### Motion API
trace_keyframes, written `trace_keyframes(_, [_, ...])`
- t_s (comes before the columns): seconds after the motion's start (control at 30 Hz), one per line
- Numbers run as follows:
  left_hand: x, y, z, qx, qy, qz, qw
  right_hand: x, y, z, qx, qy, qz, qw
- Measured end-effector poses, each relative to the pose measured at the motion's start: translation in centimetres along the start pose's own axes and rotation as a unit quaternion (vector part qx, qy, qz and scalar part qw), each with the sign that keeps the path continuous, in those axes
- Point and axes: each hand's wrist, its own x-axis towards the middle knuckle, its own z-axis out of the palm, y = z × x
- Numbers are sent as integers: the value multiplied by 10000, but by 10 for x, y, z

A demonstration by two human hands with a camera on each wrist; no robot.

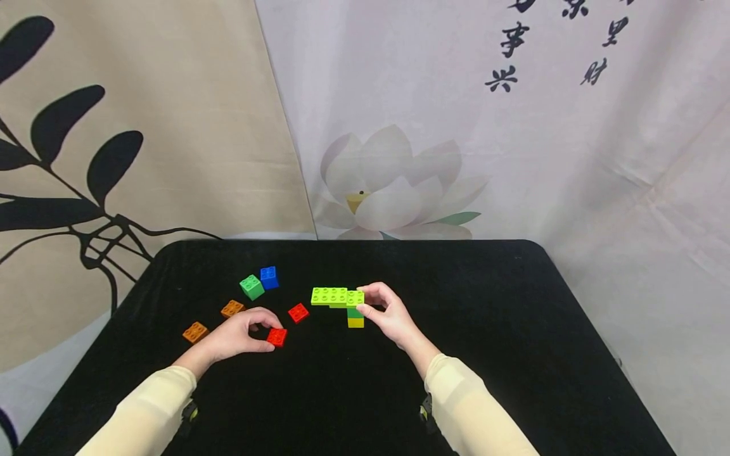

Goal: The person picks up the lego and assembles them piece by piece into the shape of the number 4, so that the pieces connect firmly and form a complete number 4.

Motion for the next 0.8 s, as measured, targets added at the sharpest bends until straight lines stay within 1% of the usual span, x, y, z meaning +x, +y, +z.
trace_keyframes(0.13, [-1, 3, -3, -53, 136, -145, 9998, 0, 0, 0, -3, 20, 11, 10000])
trace_keyframes(0.3, [0, 8, -4, -234, 142, -184, 9995, 0, -1, 1, -18, 29, 26, 10000])
trace_keyframes(0.37, [2, 12, -4, -350, 120, -134, 9992, 0, -1, 1, -37, 24, 20, 10000])
trace_keyframes(0.47, [6, 19, -1, -458, 147, -64, 9988, 0, -1, 1, -42, 42, 34, 10000])
trace_keyframes(0.63, [17, 29, 7, -582, 232, -98, 9980, 0, 1, 0, -51, 75, 58, 9999])
trace_keyframes(0.77, [28, 34, 15, -777, 286, -176, 9964, -3, -15, 2, -73, 34, 51, 10000])
trace_keyframes(0.8, [31, 36, 17, -829, 318, -179, 9959, -3, -16, 2, -79, 25, 71, 9999])
